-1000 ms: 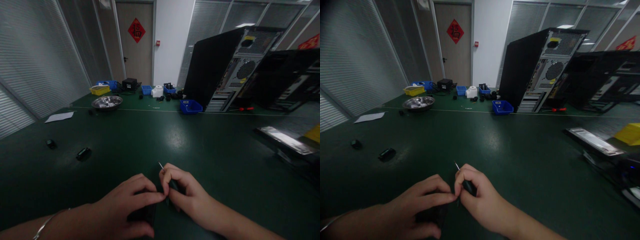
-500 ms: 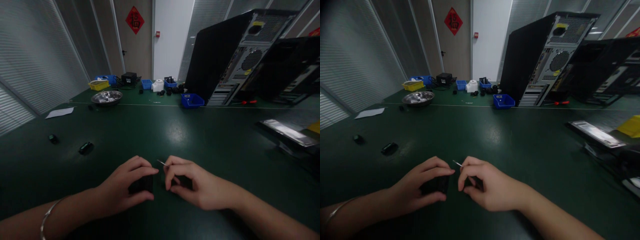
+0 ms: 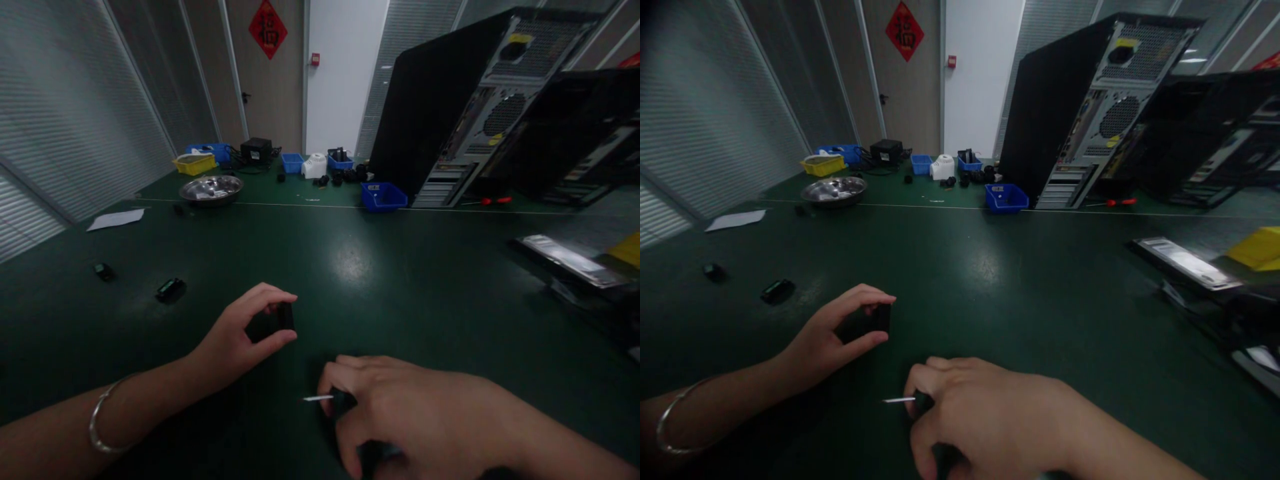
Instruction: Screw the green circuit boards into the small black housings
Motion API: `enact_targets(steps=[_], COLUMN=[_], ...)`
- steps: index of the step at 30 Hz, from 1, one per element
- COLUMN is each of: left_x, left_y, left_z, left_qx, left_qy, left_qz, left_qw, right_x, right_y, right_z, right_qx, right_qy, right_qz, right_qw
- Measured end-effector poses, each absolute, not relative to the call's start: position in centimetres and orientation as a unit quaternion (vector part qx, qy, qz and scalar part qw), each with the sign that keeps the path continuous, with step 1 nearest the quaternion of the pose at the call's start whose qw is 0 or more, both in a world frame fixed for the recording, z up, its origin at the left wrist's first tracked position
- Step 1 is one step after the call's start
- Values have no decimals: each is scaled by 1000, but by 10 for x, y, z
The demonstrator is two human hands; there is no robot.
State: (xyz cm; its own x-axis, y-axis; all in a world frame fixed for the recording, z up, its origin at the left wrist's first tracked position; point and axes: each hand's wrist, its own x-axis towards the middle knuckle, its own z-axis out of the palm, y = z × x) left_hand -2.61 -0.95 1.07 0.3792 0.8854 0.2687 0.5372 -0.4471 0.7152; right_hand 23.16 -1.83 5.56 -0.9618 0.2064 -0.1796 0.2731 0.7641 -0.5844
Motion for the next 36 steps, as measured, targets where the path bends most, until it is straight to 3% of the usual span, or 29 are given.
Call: enact_targets(steps=[4,8,11,14,17,20,24,29,36], left_x=[-25,-24,-21,-17,-12,-7,-5,-5,-4], left_y=[-12,-13,-15,-21,-29,-35,-38,-38,-39], left_z=[9,6,5,5,7,8,8,6,8], left_qx=[779,741,740,750,734,699,664,650,661], left_qy=[454,460,445,399,357,339,332,343,351], left_qz=[318,343,333,325,311,287,279,294,292], left_qw=[293,348,379,416,486,560,610,612,596], right_x=[230,228,225,221,218,216,217,220,219], right_y=[-20,-15,-14,-14,-15,-17,-20,-23,-25], right_z=[53,49,44,36,28,21,18,21,21], right_qx=[139,163,212,260,265,244,222,208,204], right_qy=[933,891,849,821,812,832,892,928,932], right_qz=[-328,-424,-470,-432,-388,-360,-281,-188,-138], right_qw=[45,-13,-120,-267,-348,-344,-276,-244,-266])
